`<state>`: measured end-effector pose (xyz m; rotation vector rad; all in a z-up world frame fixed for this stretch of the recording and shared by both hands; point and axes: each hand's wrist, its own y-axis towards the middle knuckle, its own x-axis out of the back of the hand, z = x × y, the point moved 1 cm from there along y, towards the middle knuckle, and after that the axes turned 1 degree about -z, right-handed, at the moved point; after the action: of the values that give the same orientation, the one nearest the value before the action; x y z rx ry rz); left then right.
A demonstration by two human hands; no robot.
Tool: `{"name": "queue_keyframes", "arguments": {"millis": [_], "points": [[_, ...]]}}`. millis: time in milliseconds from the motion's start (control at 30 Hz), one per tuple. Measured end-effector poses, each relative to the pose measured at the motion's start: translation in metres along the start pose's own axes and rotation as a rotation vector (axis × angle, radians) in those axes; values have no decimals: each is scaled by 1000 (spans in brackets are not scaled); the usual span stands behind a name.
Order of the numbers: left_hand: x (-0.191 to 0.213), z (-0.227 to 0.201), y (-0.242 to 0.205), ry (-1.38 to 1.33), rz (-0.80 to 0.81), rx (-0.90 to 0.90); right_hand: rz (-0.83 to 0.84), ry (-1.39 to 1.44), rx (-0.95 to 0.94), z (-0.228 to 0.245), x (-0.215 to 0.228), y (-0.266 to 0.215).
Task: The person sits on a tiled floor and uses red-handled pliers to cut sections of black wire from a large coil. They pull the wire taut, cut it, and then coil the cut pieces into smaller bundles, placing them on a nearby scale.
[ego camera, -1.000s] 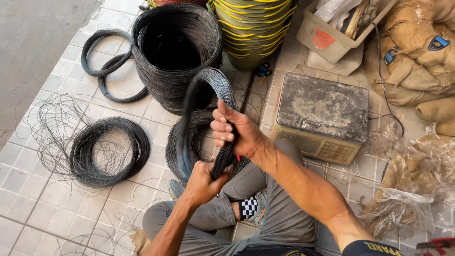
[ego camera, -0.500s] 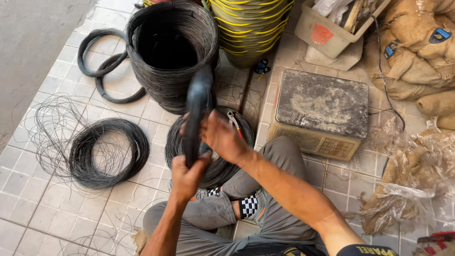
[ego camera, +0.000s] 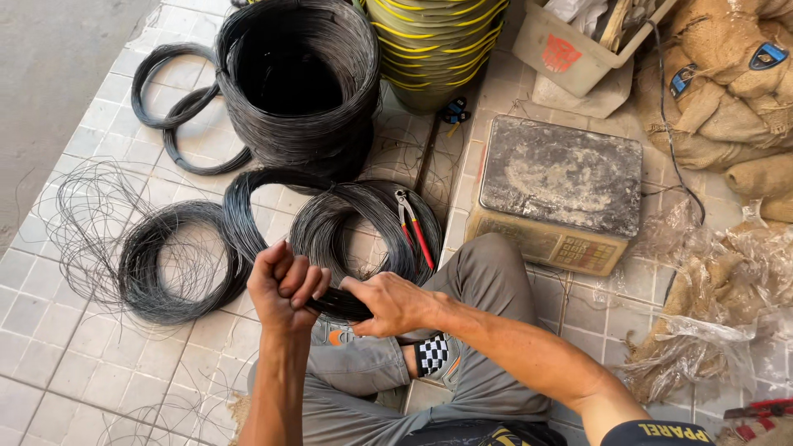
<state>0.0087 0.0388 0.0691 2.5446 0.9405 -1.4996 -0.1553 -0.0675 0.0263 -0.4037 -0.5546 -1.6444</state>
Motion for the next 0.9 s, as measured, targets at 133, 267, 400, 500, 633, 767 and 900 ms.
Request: {"name": "queue_keyframes", "arguments": {"millis": [133, 267, 400, 500, 633, 767, 900], "points": [[9, 1, 6, -67, -28, 10, -33, -79, -18, -6, -5, 3], [28, 12, 19, -132, -141, 25, -118, -229, -59, -6, -5, 1], [56, 26, 31, -184, -329, 19, -148, -411, -59, -21, -10, 3], [45, 22, 26, -151, -375, 53, -177, -331, -100, -17, 2, 6], [-1, 5, -1, 83, -451, 48, -186, -195, -134, -14, 25, 11], [-12, -9, -32, 990, -557, -363, -112, -132, -146, -1, 64, 15], [-26, -17, -39, 1968, 138, -948, 42, -117, -118, -8, 75, 21]]}}
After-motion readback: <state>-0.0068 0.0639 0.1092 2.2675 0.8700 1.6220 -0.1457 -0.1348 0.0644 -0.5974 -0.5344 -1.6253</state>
